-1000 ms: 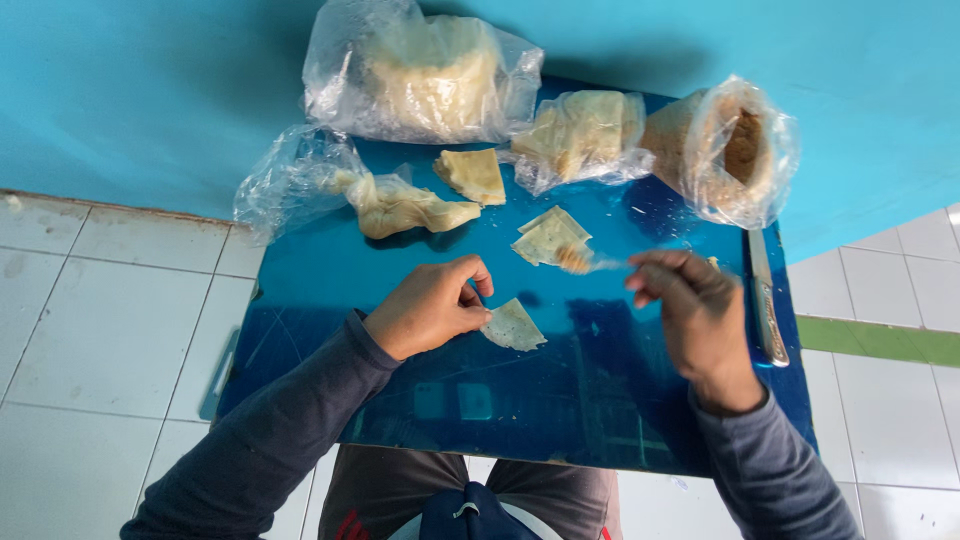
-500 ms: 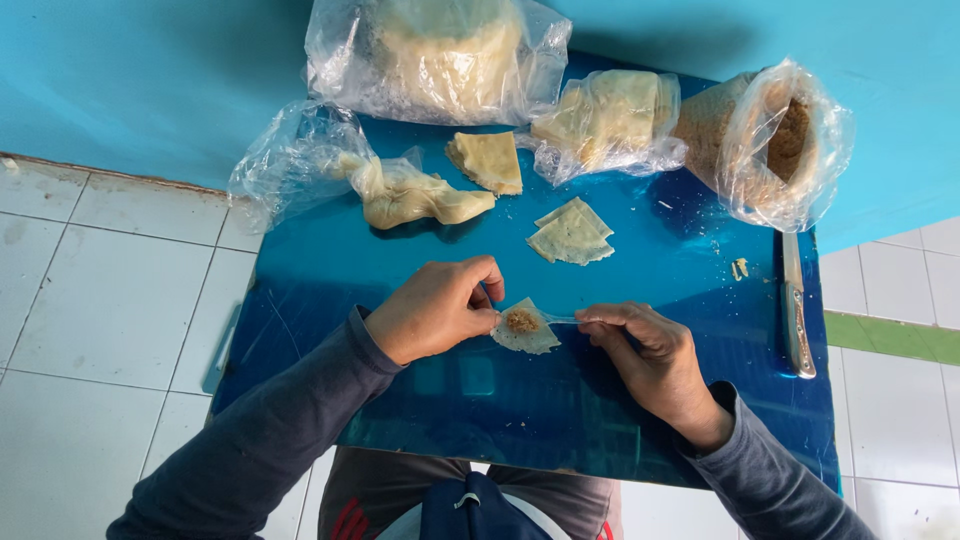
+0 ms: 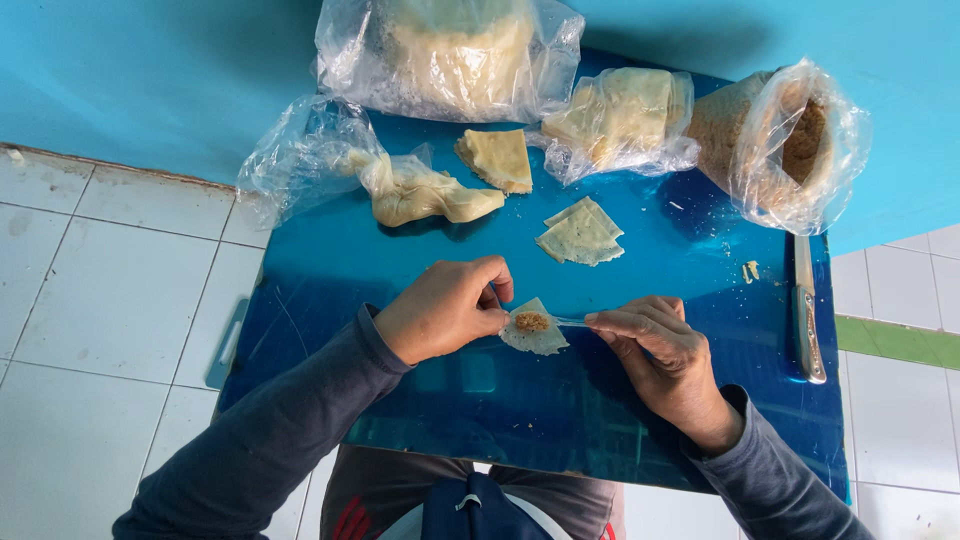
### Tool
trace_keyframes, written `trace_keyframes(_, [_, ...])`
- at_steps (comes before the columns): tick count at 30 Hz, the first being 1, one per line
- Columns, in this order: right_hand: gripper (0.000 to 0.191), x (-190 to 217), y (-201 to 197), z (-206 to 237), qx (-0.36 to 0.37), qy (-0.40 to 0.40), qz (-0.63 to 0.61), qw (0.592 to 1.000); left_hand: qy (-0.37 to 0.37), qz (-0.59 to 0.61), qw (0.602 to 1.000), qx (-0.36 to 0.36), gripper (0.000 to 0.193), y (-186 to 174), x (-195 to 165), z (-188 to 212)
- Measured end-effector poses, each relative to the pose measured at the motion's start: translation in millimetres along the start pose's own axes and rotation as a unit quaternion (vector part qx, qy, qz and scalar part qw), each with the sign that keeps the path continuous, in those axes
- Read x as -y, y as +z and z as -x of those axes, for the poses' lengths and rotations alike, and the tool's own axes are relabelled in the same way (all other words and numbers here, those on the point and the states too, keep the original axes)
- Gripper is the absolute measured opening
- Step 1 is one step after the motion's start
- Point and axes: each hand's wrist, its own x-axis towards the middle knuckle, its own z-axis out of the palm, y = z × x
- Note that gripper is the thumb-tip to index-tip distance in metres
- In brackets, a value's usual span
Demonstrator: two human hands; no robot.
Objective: The person sits on the floor with a blue board across their lap and folds triangular pastry wrappers around a brown filling, spooning the filling from a plastic-lined cone bag onto each wrapper and pinching the dough closed into parcels one at a time. A knife and extra dough pieces rest on the board.
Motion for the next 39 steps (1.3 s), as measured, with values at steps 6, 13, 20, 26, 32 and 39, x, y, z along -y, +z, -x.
trace_keyframes(6, [0.026, 5.8, -2.4, -1.6, -0.007, -0.034, 0.068, 0.997, -0.023, -0.002, 1.0, 0.014, 0.025, -0.4, -0.6, -1.6])
trace_keyframes(13, [0.028, 7.5, -2.6, -1.9, -0.016, -0.052, 0.073, 0.996, -0.009, -0.006, 1.0, 0.01, 0.025, 0.5, 0.2, 0.1])
trace_keyframes(20, [0.029, 5.0, -3.5, -0.1, -0.014, -0.057, 0.074, 0.995, -0.015, -0.01, 1.0, 0.011, 0.025, 0.4, -0.2, -0.6])
trace_keyframes(26, [0.03, 3.9, -4.8, -0.3, -0.013, -0.075, 0.089, 0.993, -0.012, -0.01, 1.0, 0.011, 0.025, -0.1, -0.3, -0.2])
trace_keyframes(32, [0.032, 3.2, -5.7, -0.2, -0.009, -0.088, 0.094, 0.992, -0.013, -0.01, 1.0, 0.012, 0.024, -0.6, -1.0, -0.5])
trace_keyframes(39, [0.027, 5.2, -3.7, -0.9, -0.014, -0.069, 0.093, 0.993, -0.032, -0.002, 0.999, 0.015, 0.024, -1.8, -1.8, -0.3])
